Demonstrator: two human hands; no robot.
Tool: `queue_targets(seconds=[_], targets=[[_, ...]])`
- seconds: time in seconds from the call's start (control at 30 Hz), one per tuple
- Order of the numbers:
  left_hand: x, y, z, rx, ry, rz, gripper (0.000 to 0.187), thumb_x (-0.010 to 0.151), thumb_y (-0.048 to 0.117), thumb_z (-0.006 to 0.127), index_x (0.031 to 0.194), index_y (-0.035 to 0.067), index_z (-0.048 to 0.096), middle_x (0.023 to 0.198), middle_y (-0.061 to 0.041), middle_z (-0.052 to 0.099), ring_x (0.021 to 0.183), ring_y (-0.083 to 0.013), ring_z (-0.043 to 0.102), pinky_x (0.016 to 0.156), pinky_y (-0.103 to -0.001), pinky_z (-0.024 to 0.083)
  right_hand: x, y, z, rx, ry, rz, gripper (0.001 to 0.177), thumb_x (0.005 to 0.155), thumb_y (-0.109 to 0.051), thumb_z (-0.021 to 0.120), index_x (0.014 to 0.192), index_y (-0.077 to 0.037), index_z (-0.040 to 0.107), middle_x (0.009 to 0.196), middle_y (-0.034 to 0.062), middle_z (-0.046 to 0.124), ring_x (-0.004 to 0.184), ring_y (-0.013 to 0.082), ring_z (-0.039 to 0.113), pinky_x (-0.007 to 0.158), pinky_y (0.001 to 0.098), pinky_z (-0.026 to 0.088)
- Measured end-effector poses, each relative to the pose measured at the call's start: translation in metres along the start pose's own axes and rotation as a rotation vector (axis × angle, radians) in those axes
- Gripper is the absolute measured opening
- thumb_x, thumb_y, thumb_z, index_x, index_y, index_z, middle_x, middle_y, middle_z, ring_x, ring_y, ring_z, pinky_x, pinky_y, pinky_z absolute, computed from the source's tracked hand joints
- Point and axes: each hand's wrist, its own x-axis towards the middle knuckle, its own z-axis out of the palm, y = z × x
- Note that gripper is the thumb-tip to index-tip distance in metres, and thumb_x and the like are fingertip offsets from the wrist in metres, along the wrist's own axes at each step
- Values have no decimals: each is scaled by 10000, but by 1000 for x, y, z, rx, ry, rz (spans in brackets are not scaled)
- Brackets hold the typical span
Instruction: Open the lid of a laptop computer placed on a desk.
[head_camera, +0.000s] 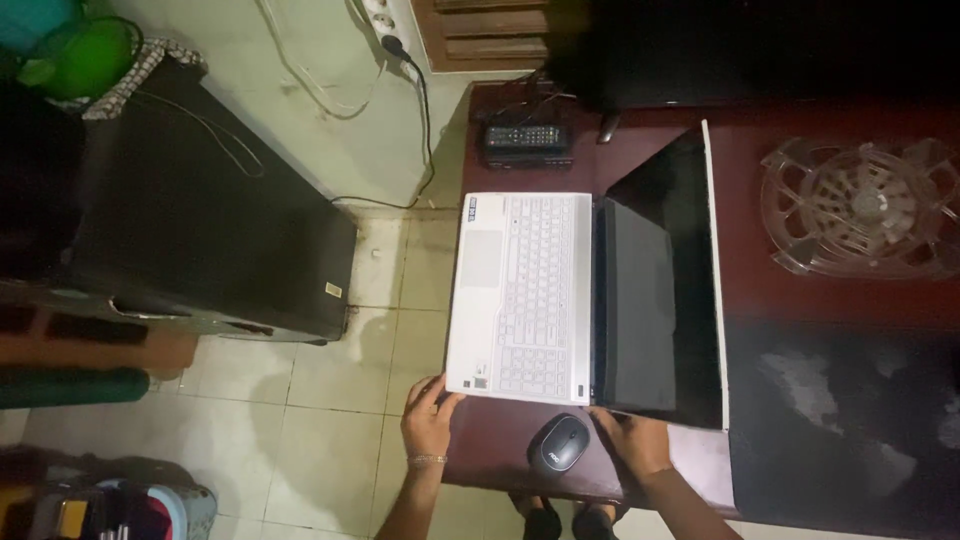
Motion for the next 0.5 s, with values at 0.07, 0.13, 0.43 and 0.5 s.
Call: queue_targets(seconds=[0.07,0.13,0.43,0.5], targets=[[4,11,-3,-45,52,19,381,763,150,863,1126,72,776,1174,-73,719,998,-214,716,808,-327,590,1,-4,-2,2,20,-4,256,830,-376,778,993,-187,833,995,87,809,852,270,763,765,367,588],[9,19,-4,-90,105,43,400,747,159,865,1129,73,780,1146,-70,730,973,-218,715,775,-331,590,3,-7,-4,7,44,-9,259,825,-365,788,990,-169,826,993,96,807,852,275,762,771,371,584],[27,25,0,-104,26,-38,382,755,224,850,1107,95,782,1173,-51,738,895,-210,718,778,-332,591,28,-19,-3,23,227,-182,237,778,-272,837,926,-90,809,944,147,781,854,320,736,771,407,569],[29,18,7,100,43,49,331,795,261,848,1070,84,798,1188,-80,736,1063,-263,697,901,-387,556,33,-5,6,180,221,-145,240,768,-287,827,876,-78,778,875,120,786,807,307,749,766,406,583]])
